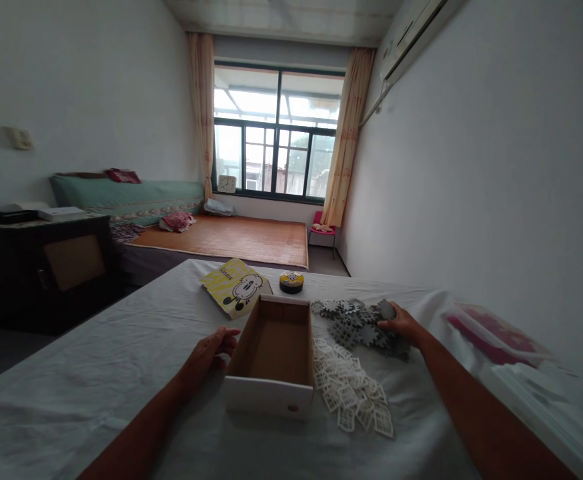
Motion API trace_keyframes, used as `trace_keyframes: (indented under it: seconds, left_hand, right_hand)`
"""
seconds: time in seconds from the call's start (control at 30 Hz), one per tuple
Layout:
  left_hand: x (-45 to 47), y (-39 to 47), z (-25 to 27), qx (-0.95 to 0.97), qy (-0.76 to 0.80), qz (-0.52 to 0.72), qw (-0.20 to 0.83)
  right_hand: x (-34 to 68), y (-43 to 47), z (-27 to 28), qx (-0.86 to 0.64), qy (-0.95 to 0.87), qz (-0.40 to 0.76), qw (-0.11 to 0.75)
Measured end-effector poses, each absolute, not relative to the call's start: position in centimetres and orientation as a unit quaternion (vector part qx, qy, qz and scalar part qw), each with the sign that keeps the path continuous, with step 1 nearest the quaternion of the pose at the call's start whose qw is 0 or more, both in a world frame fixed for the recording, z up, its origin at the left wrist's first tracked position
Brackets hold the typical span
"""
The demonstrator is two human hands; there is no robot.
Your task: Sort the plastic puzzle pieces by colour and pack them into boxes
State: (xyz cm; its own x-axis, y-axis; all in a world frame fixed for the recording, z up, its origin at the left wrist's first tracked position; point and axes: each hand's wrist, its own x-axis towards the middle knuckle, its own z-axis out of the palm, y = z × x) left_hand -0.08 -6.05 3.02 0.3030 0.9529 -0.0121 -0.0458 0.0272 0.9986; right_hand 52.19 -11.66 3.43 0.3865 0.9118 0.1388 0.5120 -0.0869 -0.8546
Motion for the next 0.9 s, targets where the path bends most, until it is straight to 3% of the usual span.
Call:
trace_keyframes:
  seconds: [0.2, 0.37, 0.57, 0.73, 0.9]
  left_hand:
    - [-0.1, -5.9, 2.9, 0.546, 0.405, 0.423, 0.6]
    - [0.0, -6.1, 2.9, 0.557, 0.404, 0.411, 0.598]
    - [0.0, -6.1, 2.7, 0.558, 0.404, 0.419, 0.592]
    - [-0.2, -6.0, 2.6, 0.563, 0.388, 0.424, 0.594]
    - [-0.3, -5.8, 2.5, 0.559, 0.386, 0.412, 0.607]
  right_hand:
    - [53.3, -12.7, 4.0, -0.683, -0.442, 0.286, 0.506]
    - [51.6, -12.9, 8.3, -0.656, -0.448, 0.302, 0.528]
    - [40.3, -11.5, 13.5, -0.555, -0.565, 0.347, 0.502]
    - [29.1, -10.2, 12.0, -0.46, -0.593, 0.434, 0.499]
    - [23.7, -9.6, 8.6, -0.472, -0.729, 0.269, 0.416]
